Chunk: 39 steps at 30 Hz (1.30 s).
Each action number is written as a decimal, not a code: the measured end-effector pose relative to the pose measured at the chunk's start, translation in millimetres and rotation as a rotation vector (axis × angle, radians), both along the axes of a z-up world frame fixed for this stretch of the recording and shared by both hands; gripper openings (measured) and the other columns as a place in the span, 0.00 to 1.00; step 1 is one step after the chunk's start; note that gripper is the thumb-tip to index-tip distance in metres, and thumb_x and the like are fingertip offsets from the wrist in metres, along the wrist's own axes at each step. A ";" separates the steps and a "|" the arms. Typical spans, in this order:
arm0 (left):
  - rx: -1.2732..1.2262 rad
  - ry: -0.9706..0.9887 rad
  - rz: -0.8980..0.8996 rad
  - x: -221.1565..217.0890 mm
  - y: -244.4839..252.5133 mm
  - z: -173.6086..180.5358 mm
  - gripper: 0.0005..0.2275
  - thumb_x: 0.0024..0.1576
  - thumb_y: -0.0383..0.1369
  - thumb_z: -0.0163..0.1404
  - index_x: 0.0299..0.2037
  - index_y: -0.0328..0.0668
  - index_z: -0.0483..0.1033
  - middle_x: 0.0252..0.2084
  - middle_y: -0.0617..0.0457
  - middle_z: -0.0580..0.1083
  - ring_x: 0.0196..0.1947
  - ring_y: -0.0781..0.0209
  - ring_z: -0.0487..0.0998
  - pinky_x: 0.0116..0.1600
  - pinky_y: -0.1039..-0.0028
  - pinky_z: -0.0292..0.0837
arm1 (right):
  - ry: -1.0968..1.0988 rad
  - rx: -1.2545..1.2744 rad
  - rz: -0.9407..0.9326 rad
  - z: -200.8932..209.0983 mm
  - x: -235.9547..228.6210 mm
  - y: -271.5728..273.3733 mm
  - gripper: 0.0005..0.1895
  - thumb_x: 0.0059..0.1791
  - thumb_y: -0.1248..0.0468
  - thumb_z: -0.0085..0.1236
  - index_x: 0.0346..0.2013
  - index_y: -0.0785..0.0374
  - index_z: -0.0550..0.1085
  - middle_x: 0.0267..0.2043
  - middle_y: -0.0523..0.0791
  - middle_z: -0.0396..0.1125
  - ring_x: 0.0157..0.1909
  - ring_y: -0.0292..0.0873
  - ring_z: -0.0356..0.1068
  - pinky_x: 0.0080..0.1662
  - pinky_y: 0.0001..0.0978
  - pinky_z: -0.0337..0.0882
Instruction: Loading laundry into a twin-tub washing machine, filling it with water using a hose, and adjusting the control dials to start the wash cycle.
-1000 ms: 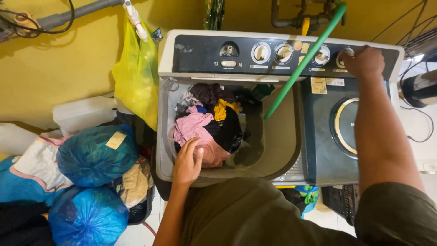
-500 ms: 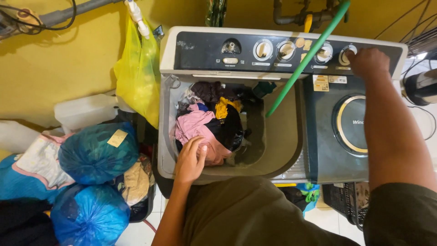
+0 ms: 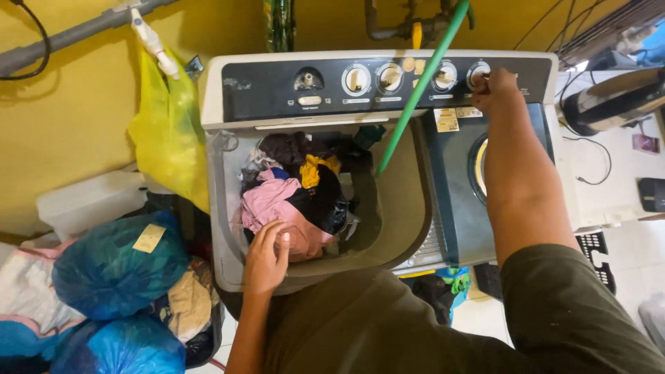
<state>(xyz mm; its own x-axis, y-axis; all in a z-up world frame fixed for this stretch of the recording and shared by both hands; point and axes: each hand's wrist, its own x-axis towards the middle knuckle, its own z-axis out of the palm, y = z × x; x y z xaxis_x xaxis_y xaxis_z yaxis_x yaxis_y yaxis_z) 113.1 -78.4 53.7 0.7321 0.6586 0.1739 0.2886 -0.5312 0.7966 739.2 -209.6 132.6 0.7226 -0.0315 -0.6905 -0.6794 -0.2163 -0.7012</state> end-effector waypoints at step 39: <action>-0.146 -0.337 -0.139 31.7 -36.0 9.9 0.10 0.63 0.28 0.44 0.50 0.41 0.76 0.49 0.45 0.75 0.47 0.44 0.78 0.54 0.59 0.71 | -1.040 -0.156 0.806 2.0 -334.0 -131.0 0.07 0.56 0.63 0.60 0.38 0.66 0.79 0.32 0.53 0.72 0.35 0.53 0.70 0.44 0.41 0.68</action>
